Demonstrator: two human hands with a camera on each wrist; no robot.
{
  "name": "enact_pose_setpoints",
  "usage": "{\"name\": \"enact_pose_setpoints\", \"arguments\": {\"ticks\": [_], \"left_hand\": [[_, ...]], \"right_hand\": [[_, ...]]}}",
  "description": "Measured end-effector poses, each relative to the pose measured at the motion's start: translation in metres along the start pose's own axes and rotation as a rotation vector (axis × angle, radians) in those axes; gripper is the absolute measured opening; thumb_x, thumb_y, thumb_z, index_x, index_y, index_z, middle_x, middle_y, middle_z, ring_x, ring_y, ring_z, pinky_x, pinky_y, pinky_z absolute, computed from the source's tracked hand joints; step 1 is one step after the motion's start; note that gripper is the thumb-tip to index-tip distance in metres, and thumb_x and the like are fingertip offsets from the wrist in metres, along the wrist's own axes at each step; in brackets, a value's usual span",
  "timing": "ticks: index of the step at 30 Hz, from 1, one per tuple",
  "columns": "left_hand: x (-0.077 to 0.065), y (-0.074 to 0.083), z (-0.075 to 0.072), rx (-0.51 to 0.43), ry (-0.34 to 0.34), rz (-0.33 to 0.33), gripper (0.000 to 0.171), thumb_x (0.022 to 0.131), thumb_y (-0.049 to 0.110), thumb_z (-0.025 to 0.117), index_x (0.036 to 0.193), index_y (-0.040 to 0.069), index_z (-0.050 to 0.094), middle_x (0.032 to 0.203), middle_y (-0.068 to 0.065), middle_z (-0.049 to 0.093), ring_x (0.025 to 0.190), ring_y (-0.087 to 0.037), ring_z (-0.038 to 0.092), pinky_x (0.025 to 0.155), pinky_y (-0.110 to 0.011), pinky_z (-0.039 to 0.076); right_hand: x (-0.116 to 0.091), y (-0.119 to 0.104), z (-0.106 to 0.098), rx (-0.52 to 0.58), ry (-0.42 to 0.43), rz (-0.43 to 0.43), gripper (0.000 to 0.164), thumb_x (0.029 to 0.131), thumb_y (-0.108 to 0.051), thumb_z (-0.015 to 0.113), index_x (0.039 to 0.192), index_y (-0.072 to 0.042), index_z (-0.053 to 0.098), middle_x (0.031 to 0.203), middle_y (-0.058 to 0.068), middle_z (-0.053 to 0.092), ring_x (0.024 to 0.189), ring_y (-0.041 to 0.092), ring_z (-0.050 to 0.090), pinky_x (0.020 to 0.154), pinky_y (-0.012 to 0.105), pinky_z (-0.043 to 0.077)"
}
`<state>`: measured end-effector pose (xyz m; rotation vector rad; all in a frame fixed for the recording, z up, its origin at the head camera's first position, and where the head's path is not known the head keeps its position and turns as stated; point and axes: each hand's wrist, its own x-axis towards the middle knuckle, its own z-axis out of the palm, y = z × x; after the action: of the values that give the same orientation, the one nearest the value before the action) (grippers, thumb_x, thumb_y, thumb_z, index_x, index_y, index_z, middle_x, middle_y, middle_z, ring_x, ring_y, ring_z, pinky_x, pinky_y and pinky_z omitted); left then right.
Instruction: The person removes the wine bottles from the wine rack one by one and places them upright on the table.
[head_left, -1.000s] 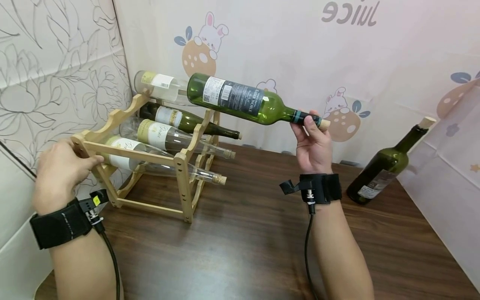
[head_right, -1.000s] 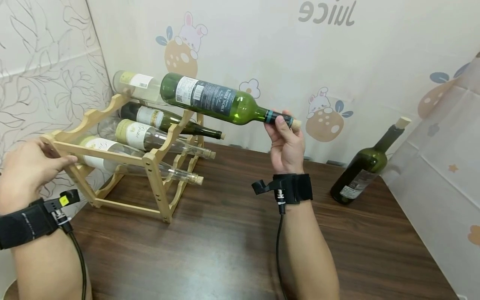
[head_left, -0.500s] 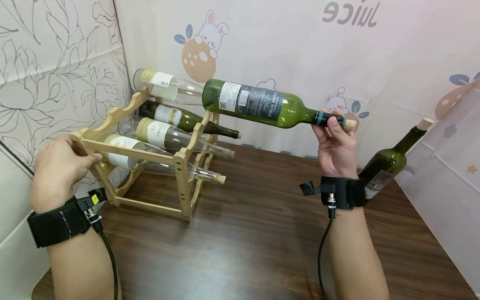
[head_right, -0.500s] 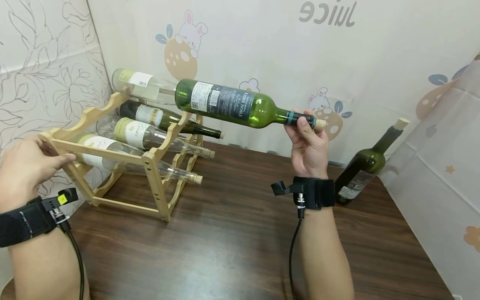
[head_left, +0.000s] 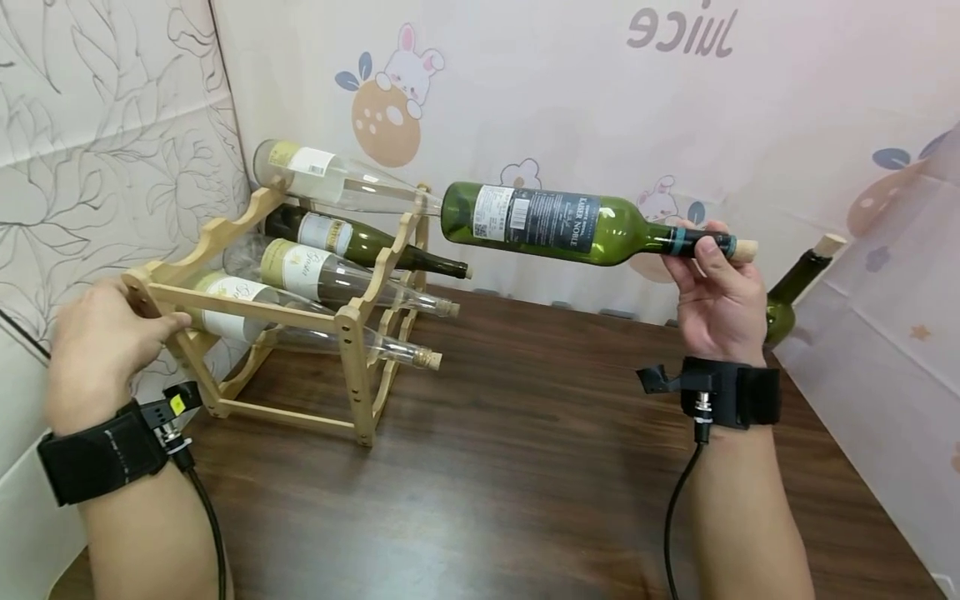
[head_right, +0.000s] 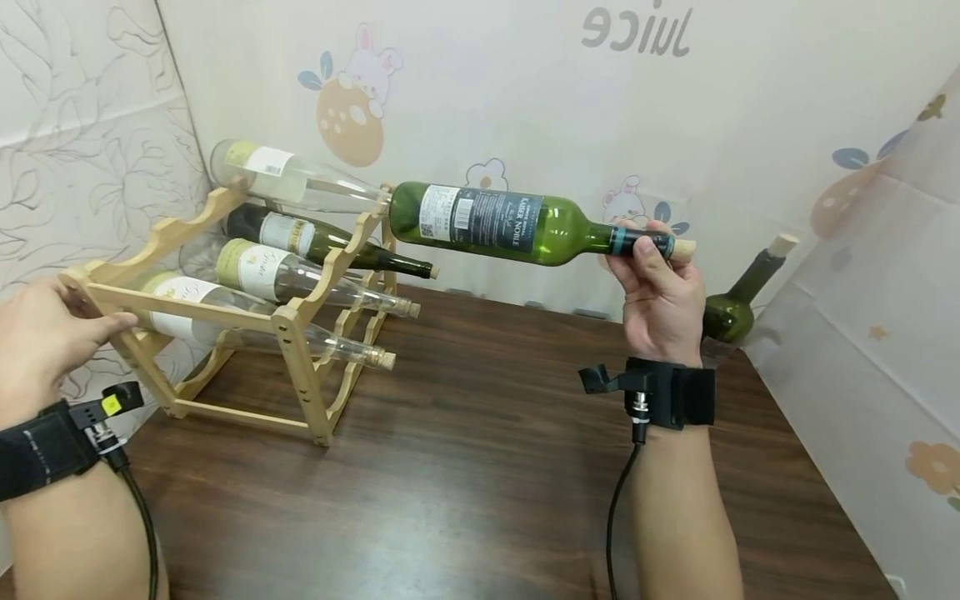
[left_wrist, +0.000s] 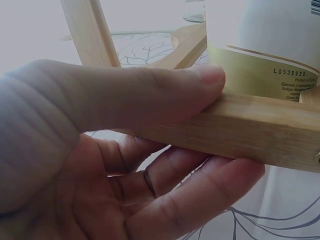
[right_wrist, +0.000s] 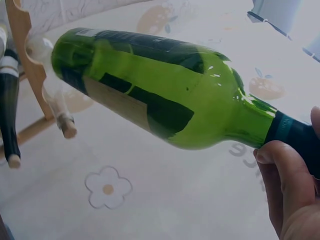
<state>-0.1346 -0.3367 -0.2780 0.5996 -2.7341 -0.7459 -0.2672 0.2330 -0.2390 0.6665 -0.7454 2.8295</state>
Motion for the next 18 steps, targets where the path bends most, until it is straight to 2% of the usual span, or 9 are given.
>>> {"name": "enact_pose_setpoints", "arguments": {"ticks": [4,8,10,12,15,18], "left_hand": [[0.001,-0.004,0.0,0.016,-0.015,-0.003,0.044,0.102,0.031,0.065,0.117,-0.01,0.059,0.109,-0.038,0.065,0.094,-0.047,0.055,0.063,-0.038,0.04],[0.005,-0.008,-0.001,0.025,-0.006,-0.007,0.044,0.102,0.029,0.065,0.116,-0.012,0.058,0.105,-0.039,0.065,0.085,-0.043,0.058,0.058,-0.035,0.039],[0.007,-0.01,-0.001,-0.001,0.003,-0.007,0.042,0.102,0.026,0.065,0.118,-0.013,0.057,0.104,-0.04,0.066,0.075,-0.035,0.059,0.056,-0.033,0.04],[0.009,-0.011,0.001,-0.056,0.016,-0.01,0.041,0.102,0.02,0.065,0.12,-0.016,0.056,0.094,-0.038,0.065,0.067,-0.021,0.056,0.054,-0.03,0.04],[0.013,-0.013,0.005,-0.132,0.047,-0.02,0.041,0.101,0.011,0.064,0.124,-0.021,0.053,0.087,-0.036,0.063,0.059,0.003,0.044,0.049,-0.021,0.039],[0.022,-0.022,0.014,-0.186,0.074,-0.063,0.044,0.101,0.004,0.06,0.13,-0.023,0.04,0.099,-0.039,0.055,0.066,-0.001,0.045,0.053,-0.013,0.032]], "right_hand": [[-0.005,-0.012,-0.005,-0.054,0.015,-0.026,0.018,0.097,0.018,0.056,0.113,0.016,0.065,0.113,0.03,0.067,0.104,0.04,0.077,0.088,0.043,0.061],[-0.009,-0.022,-0.007,-0.069,0.036,-0.057,0.018,0.096,0.018,0.057,0.112,0.017,0.066,0.108,0.031,0.07,0.097,0.04,0.078,0.086,0.044,0.062],[-0.009,-0.028,-0.008,-0.069,0.04,-0.069,0.018,0.096,0.019,0.058,0.112,0.017,0.065,0.105,0.032,0.071,0.093,0.04,0.078,0.084,0.045,0.062],[-0.01,-0.033,-0.007,-0.076,0.047,-0.072,0.018,0.095,0.019,0.058,0.111,0.017,0.065,0.105,0.032,0.072,0.092,0.039,0.079,0.084,0.045,0.062],[-0.012,-0.04,-0.004,-0.136,0.073,-0.074,0.017,0.095,0.019,0.059,0.111,0.017,0.065,0.105,0.031,0.073,0.092,0.038,0.079,0.083,0.045,0.062],[-0.013,-0.043,-0.001,-0.22,0.112,-0.08,0.018,0.093,0.019,0.062,0.111,0.016,0.066,0.105,0.029,0.073,0.094,0.037,0.08,0.084,0.045,0.061]]}}
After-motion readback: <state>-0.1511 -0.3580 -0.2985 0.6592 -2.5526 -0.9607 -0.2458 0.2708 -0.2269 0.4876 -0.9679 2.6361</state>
